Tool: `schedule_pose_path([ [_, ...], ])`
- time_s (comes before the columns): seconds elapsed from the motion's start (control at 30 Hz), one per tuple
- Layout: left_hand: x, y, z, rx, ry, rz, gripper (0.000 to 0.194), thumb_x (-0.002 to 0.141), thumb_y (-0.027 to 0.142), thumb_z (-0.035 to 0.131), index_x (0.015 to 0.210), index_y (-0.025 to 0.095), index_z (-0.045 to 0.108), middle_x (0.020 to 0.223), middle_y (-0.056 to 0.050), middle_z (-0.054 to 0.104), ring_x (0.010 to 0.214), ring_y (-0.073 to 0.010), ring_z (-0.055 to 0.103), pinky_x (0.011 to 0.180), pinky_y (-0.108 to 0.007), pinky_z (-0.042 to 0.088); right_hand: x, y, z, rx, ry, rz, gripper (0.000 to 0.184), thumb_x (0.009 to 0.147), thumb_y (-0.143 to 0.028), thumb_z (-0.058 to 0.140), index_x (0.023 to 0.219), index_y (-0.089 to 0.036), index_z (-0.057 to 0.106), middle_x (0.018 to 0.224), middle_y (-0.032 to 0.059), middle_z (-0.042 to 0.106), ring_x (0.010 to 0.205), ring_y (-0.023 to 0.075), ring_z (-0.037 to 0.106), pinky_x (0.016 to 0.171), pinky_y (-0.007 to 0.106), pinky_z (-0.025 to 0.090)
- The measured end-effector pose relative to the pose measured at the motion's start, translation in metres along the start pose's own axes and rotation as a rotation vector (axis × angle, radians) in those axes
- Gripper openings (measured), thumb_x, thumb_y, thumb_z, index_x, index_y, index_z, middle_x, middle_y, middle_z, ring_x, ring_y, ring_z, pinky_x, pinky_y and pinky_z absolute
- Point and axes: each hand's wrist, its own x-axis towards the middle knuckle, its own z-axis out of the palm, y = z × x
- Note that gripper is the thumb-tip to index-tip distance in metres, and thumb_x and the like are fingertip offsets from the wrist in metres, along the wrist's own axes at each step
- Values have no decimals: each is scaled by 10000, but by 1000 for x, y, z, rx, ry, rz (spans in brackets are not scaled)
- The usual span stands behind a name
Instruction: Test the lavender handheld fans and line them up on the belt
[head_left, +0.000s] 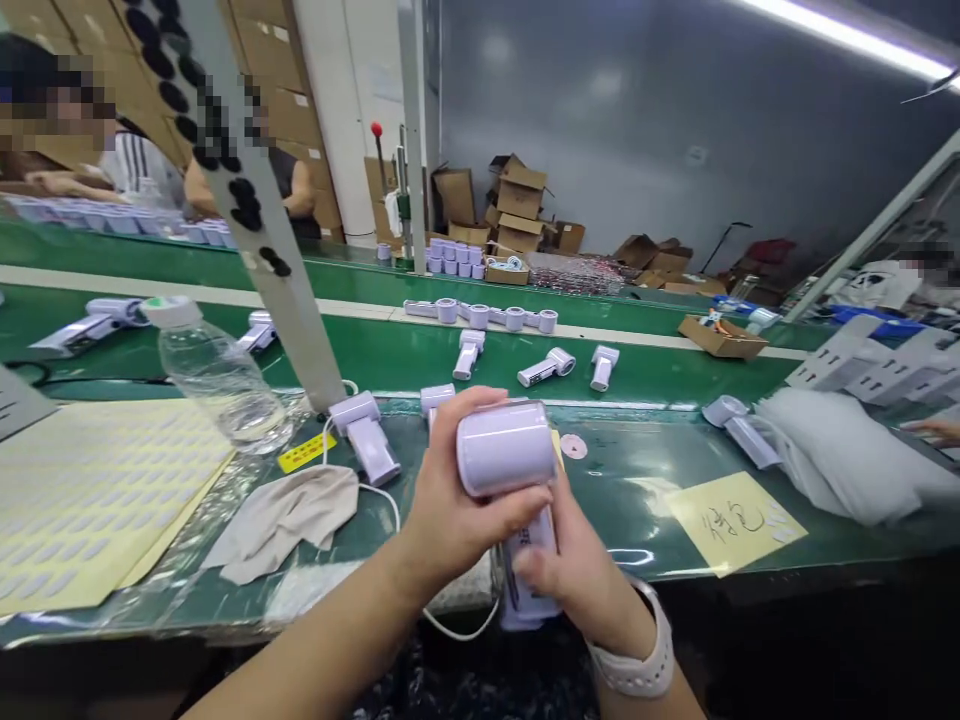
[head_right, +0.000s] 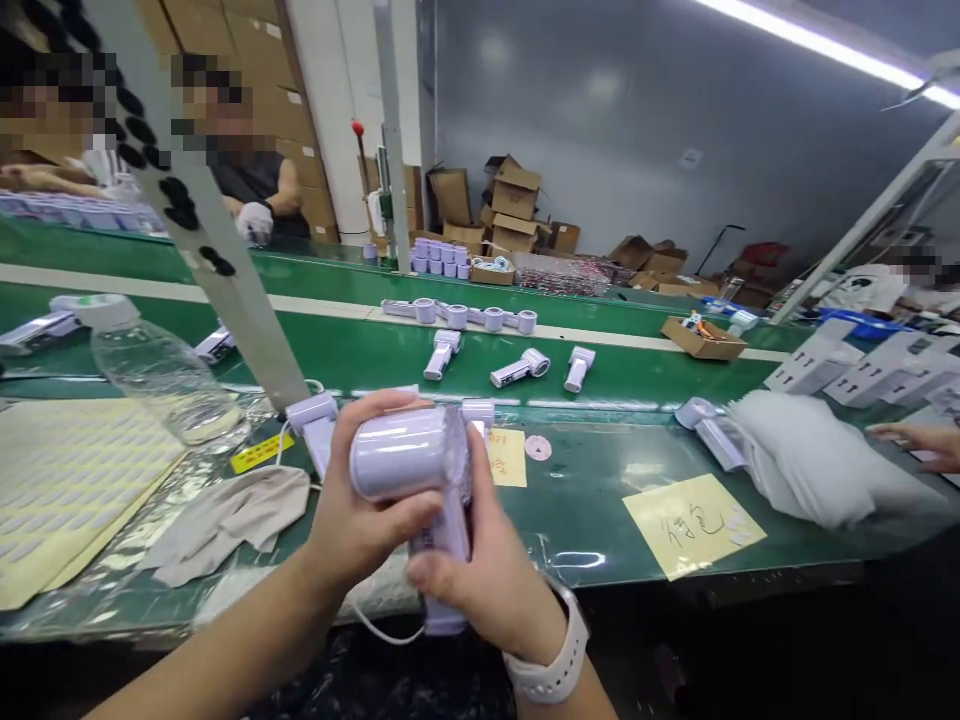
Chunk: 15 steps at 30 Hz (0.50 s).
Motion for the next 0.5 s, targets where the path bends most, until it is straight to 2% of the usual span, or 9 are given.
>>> schedule_pose_path([
  [0.07, 14, 0, -6, 211, -214, 3, 751, 780, 484, 824, 1427, 331, 474, 1407, -112, 575, 1265, -323, 589, 1081, -501, 494, 6, -4, -36, -261, 155, 35, 1153, 804, -592, 810, 1673, -287, 117, 1594, 147, 471, 1367, 330, 556, 1145, 490, 415],
  [0.13, 17, -2, -34, 488, -396, 19, 708, 815, 438, 793, 1453, 363, 495, 1563, -113, 467, 1435, -377, 449, 1162, -576, 404, 8, -5, -89, -639, 368, 173, 1079, 837, -551, 778, 1672, -299, 143, 1481, 147, 591, 1209, 339, 661, 1022, 496, 509],
  [0.2, 10, -9, -80, 684, -529, 4, 626, 848, 409, 746, 1438, 408, 536, 1631, -77, 408, 1430, -389, 471, 1086, -545, 488, 7, -4, -148, -1100, 550, 391, 969, 870, -544, 711, 1660, -262, 227, 1342, 146, 688, 1099, 347, 708, 929, 477, 550],
  [0.23, 5, -16, -106, 750, -575, -3, 612, 845, 382, 743, 1426, 422, 555, 1616, -64, 442, 1375, -379, 536, 1010, -501, 545, 6, -3, -176, -1189, 603, 446, 925, 847, -460, 739, 1633, -209, 321, 1300, 179, 703, 1127, 391, 690, 956, 518, 525],
  [0.3, -6, -31, -155, 774, -580, 54, 538, 846, 320, 721, 1362, 440, 622, 1505, -32, 590, 1253, -349, 642, 901, -437, 593, 6, -1, -222, -1291, 684, 517, 827, 791, -327, 773, 1548, -177, 478, 1230, 214, 718, 1166, 472, 654, 972, 610, 479],
  [0.37, -10, -46, -190, 712, -629, 52, 437, 840, 261, 706, 1237, 442, 709, 1358, 9, 710, 1119, -287, 719, 818, -349, 605, 16, 4, -247, -1382, 807, 546, 713, 816, -244, 738, 1492, -146, 536, 1365, 298, 616, 1326, 559, 500, 1010, 741, 366],
  [0.4, -9, -51, -200, 681, -639, 15, 398, 839, 239, 697, 1180, 440, 737, 1281, 27, 751, 1068, -261, 738, 794, -315, 602, 26, 9, -253, -1426, 855, 542, 662, 850, -212, 704, 1485, -128, 536, 1463, 331, 519, 1408, 569, 397, 1038, 772, 309],
  [0.47, -1, -56, -202, 616, -622, -133, 341, 825, 246, 707, 1109, 422, 771, 1203, 29, 781, 1040, -247, 746, 803, -294, 597, 57, 22, -251, -1488, 876, 506, 566, 920, -178, 652, 1471, -125, 536, 1595, 304, 361, 1496, 512, 281, 1109, 745, 272],
  [0.5, 3, -57, -197, 573, -592, -238, 314, 810, 272, 725, 1087, 407, 784, 1196, 14, 783, 1064, -261, 738, 837, -310, 594, 77, 30, -247, -1501, 850, 488, 515, 947, -187, 650, 1450, -139, 551, 1609, 260, 359, 1495, 461, 314, 1135, 691, 311],
])
